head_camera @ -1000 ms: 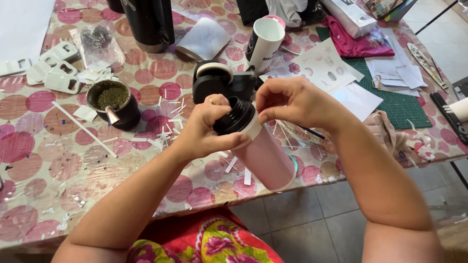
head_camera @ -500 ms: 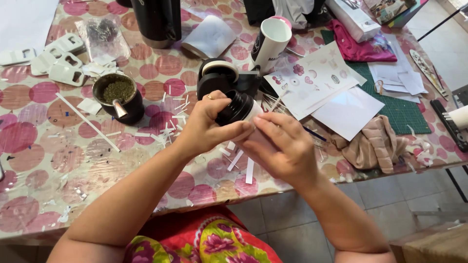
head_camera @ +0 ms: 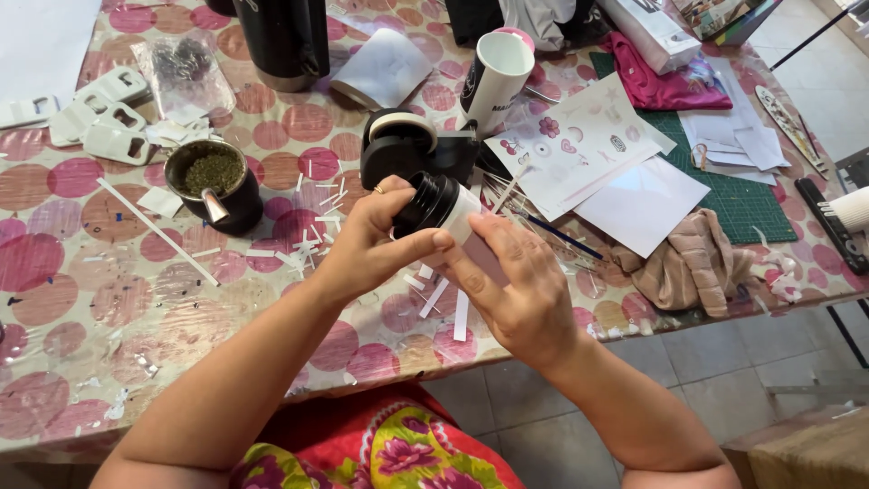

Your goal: Applying a white adhesive strip to the top of a pink thermos

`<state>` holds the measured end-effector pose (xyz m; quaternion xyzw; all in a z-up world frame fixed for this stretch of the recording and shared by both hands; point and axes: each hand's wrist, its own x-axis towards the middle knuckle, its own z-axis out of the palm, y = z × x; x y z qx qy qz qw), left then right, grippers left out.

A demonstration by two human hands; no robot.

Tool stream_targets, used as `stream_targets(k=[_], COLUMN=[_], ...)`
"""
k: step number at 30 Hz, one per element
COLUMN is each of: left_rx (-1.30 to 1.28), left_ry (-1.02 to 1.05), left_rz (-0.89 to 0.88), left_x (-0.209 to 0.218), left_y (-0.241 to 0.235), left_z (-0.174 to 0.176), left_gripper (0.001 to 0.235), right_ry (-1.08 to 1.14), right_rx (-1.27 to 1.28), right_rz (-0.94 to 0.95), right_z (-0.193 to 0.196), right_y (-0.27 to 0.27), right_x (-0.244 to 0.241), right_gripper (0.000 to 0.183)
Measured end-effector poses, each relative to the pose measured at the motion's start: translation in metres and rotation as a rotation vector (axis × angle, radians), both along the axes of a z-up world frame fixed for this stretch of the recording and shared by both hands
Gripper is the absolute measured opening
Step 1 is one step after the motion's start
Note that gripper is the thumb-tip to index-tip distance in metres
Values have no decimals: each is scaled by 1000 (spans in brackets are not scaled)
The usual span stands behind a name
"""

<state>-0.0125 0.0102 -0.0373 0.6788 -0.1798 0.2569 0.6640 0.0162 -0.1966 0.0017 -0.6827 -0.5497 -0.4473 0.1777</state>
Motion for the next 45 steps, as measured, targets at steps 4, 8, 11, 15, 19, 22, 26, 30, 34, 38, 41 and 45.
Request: stream_targets(k=[4, 8, 11, 15, 19, 22, 26, 30, 34, 38, 41, 45], left_rx=[51, 218, 373, 364, 275, 89, -156, -254, -394, -231, -218, -275], left_ry=[-3, 88, 202, 295, 349, 173, 185, 188, 206, 257, 209, 226], left_rz=[13, 18, 110, 122, 104, 99, -141, -277, -323, -72, -23, 17], left_x=[-3, -13, -6, 0, -2, -8, -21, -41, -48, -62, -64, -62], left_y=[5, 11, 10, 14, 23, 34, 44, 28, 11, 3, 1, 4], left_z=[12, 32, 31, 42, 53, 47, 6, -20, -28, -14, -14, -20], left_gripper=[27, 30, 52, 41, 39, 34, 64, 89, 103, 101, 103, 100], right_ry=[248, 859, 1003, 1213, 1706, 1840, 1821, 1833, 1842, 1886, 1818, 1724], right_rx=[51, -156, -231, -12, 310, 478, 582, 630, 683, 756, 737, 744], right_rz=[115, -158, -311, -196, 240, 443, 574, 618, 654, 661, 639, 603], right_z=[-5, 9, -6, -40, -100, -95, -84, -92, -89, -143, -169, -91], right_y=[-7, -26, -13, 3, 6, 21, 37, 38, 48, 40, 39, 62], right_x=[5, -9, -9, -13, -1, -18, -32, -39, -48, -41, -25, -40], right_gripper=[34, 130, 130, 127, 113, 107, 90, 85, 88, 87, 84, 90])
